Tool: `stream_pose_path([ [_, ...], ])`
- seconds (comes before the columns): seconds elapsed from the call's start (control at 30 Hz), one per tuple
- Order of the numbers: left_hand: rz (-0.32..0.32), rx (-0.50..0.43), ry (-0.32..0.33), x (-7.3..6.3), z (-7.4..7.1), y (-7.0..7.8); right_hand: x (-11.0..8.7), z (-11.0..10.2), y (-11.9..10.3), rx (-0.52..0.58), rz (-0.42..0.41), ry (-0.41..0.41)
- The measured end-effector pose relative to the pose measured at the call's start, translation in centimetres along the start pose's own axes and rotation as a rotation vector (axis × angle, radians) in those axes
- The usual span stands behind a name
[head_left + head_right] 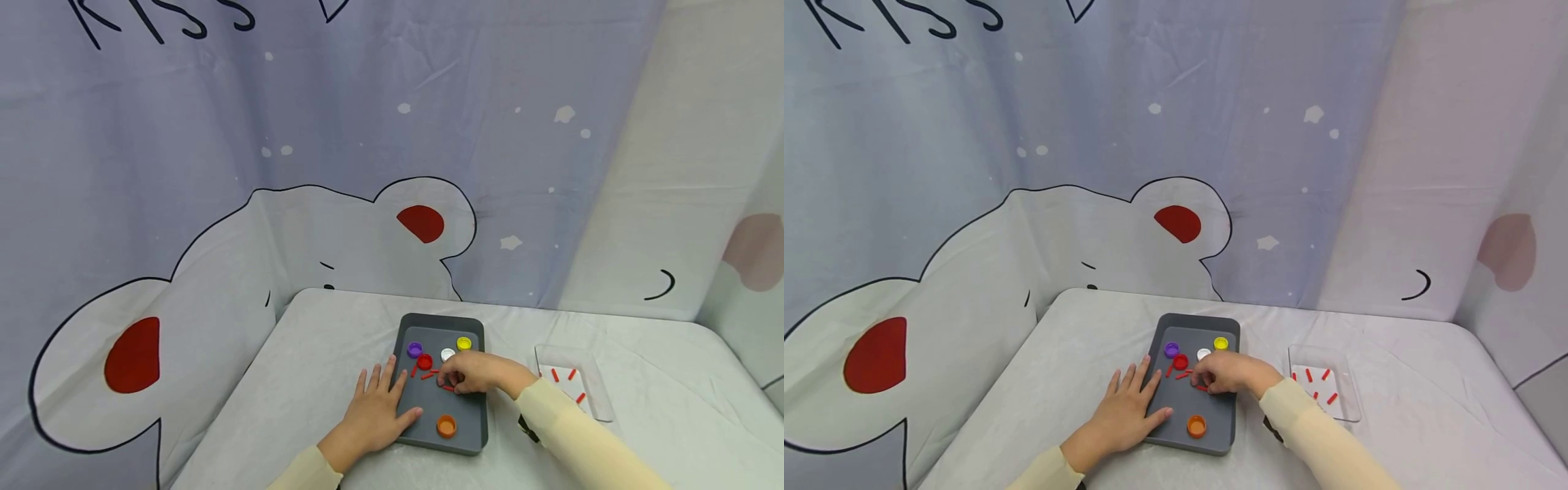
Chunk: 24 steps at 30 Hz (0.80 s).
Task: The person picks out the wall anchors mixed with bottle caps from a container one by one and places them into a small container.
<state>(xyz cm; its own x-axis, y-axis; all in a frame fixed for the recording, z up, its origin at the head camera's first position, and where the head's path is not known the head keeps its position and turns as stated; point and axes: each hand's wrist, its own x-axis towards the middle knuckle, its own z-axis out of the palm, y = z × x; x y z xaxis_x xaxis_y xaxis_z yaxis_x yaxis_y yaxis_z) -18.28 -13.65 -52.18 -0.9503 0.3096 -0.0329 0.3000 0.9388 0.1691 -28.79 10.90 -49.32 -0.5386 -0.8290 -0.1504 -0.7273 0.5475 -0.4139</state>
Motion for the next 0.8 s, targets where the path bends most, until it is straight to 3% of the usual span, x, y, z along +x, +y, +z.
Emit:
stream_pose_path([
  [0.17, 0.002, 0.005, 0.008, 0.1, 0.2, -0.1, -0.1, -0.2, -0.1, -0.02, 0.002, 0.008],
  [0.47, 0.006, 0.0, 0.017, 0.2, 0.3, -0.2, -0.2, -0.2, -0.3, -0.062, 0.088, 0.03],
  [0.63, -0.002, 0.007, 0.018, 0.1, 0.3, -0.2, -0.5, 0.0, -0.3, -0.076, 0.07, 0.121],
  [0.8, 0.0, -0.004, 0.009, 0.1, 0.3, -0.2, -1.6, 0.2, -1.0, 0.107, 0.014, 0.279],
])
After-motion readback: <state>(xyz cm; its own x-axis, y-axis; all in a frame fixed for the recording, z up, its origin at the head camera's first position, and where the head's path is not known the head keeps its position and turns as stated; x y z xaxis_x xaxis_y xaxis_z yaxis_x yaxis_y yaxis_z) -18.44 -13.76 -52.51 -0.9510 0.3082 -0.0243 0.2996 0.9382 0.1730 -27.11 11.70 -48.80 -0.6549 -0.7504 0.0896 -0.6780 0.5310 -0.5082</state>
